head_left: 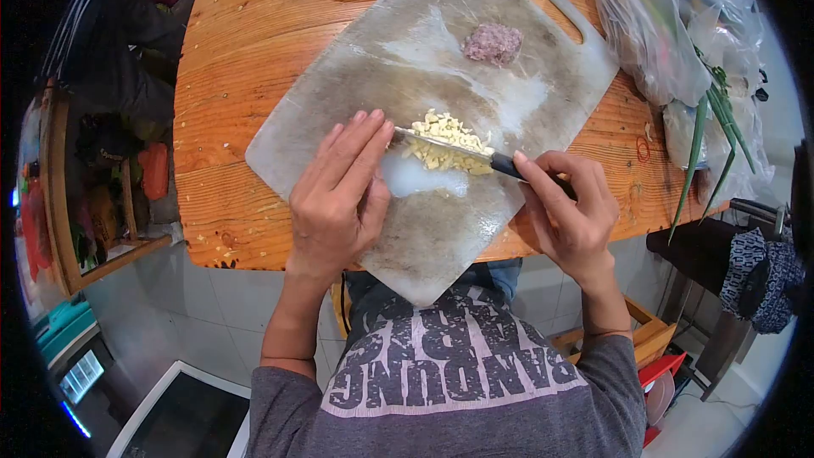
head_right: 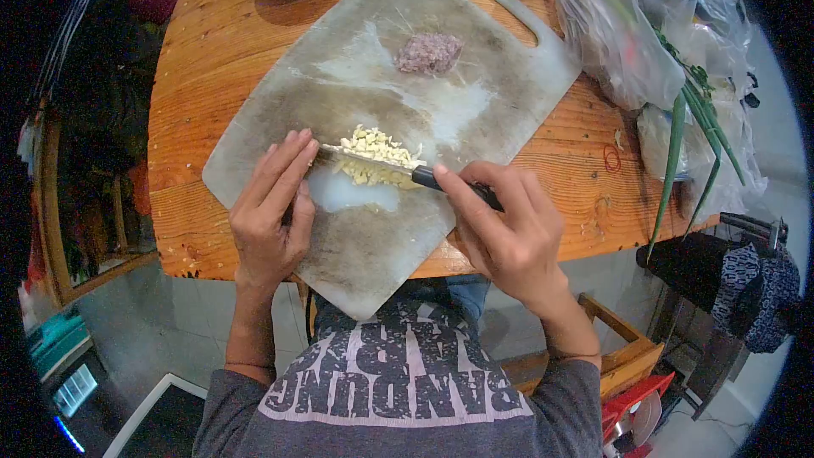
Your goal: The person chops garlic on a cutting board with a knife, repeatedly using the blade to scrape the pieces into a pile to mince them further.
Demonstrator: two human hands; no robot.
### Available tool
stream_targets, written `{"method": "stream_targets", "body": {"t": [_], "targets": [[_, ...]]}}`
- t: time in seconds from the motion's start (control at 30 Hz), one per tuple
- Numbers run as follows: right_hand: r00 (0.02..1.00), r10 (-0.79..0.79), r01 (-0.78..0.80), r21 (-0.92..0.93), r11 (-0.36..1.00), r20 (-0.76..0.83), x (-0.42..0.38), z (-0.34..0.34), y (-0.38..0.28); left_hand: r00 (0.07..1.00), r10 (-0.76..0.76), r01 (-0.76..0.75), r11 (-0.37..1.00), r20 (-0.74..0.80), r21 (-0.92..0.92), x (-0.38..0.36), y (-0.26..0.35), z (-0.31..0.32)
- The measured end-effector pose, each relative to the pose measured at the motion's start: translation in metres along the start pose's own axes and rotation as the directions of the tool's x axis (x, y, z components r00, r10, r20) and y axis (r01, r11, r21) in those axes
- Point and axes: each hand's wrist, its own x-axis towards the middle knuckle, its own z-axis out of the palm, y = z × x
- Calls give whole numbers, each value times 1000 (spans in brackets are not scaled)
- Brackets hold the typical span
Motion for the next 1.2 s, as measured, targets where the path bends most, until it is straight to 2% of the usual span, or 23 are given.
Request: {"method": "stream_targets", "body": {"t": [0.2, 0.4, 0.5, 0.6, 0.7, 0.9, 0.97, 1.0, 1.1, 1.13, 1.2], "targets": [[998, -14, 19, -67, 998, 66, 12, -14, -7, 998, -38, 39, 999, 42, -29, 1, -1, 3], [995, 49, -48, -11, 999, 82, 6, -9, -9, 994, -28, 27, 1000, 101, 9, 5, 0, 0], [994, 47, -43, -40, 998, 102, 6, -8, -15, 990, -42, 43, 999, 132, -4, 2, 2, -1], [996, 43, -38, -65, 997, 77, 7, -16, -21, 990, -53, 52, 999, 131, 8, 4, 2, 0], [987, 120, -122, 15, 992, 108, 3, 1, -9, 988, -24, 21, 1000, 153, 21, 2, -1, -2], [999, 39, -37, -61, 997, 37, 25, -21, -18, 995, -34, 37, 999, 99, -30, 7, 2, 2], [997, 51, -49, -42, 998, 52, 26, -11, -12, 994, -57, 56, 998, 98, 9, 8, 1, 4], [988, 128, -135, 75, 988, 89, 17, 1, -4, 992, -57, 56, 998, 113, 13, 8, 1, 3], [988, 138, -143, 66, 988, 72, 11, 1, -11, 991, -58, 56, 998, 122, 21, 12, 2, 2], [995, 95, -96, 23, 995, 19, 15, -4, -16, 990, -58, 57, 998, 128, 11, 12, 3, 2], [991, 120, -120, 7, 993, 58, 5, 5, -18, 988, -54, 55, 999, 146, 1, 10, 3, 1]]}}
